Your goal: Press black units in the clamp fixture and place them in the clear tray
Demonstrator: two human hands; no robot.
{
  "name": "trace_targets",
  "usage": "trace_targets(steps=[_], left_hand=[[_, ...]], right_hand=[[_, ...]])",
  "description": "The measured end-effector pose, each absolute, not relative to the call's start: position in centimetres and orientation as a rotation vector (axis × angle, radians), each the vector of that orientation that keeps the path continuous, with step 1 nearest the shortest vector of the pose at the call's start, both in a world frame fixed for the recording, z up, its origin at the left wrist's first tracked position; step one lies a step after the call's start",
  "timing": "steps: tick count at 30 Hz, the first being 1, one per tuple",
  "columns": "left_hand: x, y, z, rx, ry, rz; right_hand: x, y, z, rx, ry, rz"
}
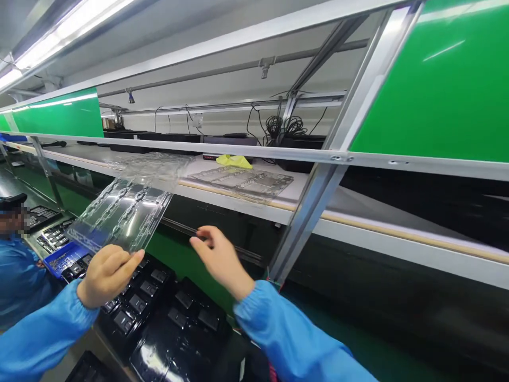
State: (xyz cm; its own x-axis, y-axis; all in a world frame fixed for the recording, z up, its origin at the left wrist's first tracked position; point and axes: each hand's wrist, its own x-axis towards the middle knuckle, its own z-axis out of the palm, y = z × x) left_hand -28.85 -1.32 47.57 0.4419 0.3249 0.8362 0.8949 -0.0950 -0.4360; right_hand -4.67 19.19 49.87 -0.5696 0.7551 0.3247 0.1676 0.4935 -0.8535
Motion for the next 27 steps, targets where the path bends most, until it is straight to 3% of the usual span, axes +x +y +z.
trace_targets(steps=[3, 6, 14, 19, 27], left_hand=[[-25.7, -2.8, 46.6, -1.700, -1.101, -0.690], [-23.6, -3.9, 46.5, -1.769, -1.089, -0.680], [-23.0, -6.8, 48.5, -1.847, -1.093, -0.679], [-24.0, -6.7, 50.1, -1.789, -1.128, -0.715], [-22.0, 4.6, 54.4, -1.835, -0.919, -0.677]], right_hand=[[-9.4, 15.4, 48.1, -0.496, -1.734, 1.815], [-12.1, 13.1, 48.4, -0.333, -1.534, 2.077], [-11.8, 10.6, 51.3, -0.261, -1.415, 2.132], [-8.8, 11.3, 53.2, -0.212, -1.316, 2.004], [-2.4, 16.8, 54.0, -0.347, -1.091, 1.788]])
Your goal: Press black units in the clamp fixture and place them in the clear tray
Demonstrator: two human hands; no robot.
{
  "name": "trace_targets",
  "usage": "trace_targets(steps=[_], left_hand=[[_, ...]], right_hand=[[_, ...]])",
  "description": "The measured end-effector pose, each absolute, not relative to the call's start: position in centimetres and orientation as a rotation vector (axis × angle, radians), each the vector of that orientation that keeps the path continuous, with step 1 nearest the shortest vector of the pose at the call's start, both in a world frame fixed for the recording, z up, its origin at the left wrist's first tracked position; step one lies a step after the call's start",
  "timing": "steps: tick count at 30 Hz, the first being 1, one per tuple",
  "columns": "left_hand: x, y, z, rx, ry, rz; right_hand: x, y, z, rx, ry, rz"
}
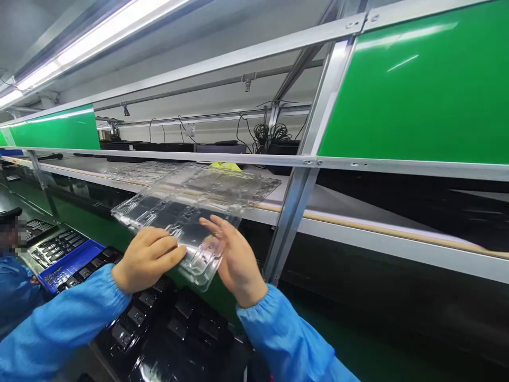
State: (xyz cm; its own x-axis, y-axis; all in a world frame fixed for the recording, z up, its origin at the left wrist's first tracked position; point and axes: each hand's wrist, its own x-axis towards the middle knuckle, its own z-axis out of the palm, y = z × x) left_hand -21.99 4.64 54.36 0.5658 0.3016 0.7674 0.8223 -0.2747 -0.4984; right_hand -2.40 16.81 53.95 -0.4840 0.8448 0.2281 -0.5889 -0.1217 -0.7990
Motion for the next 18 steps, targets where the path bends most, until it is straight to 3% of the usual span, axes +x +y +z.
trace_targets(steps=[9, 18], left_hand=[[-19.1, 16.6, 54.6, -1.942, -0.901, -0.558], [-20.0, 23.1, 56.7, -1.990, -1.080, -0.561]], right_hand=[[4.4, 16.9, 49.0, -0.553, -1.100, 1.648], [11.4, 13.1, 39.4, -0.980, -1.033, 1.649]])
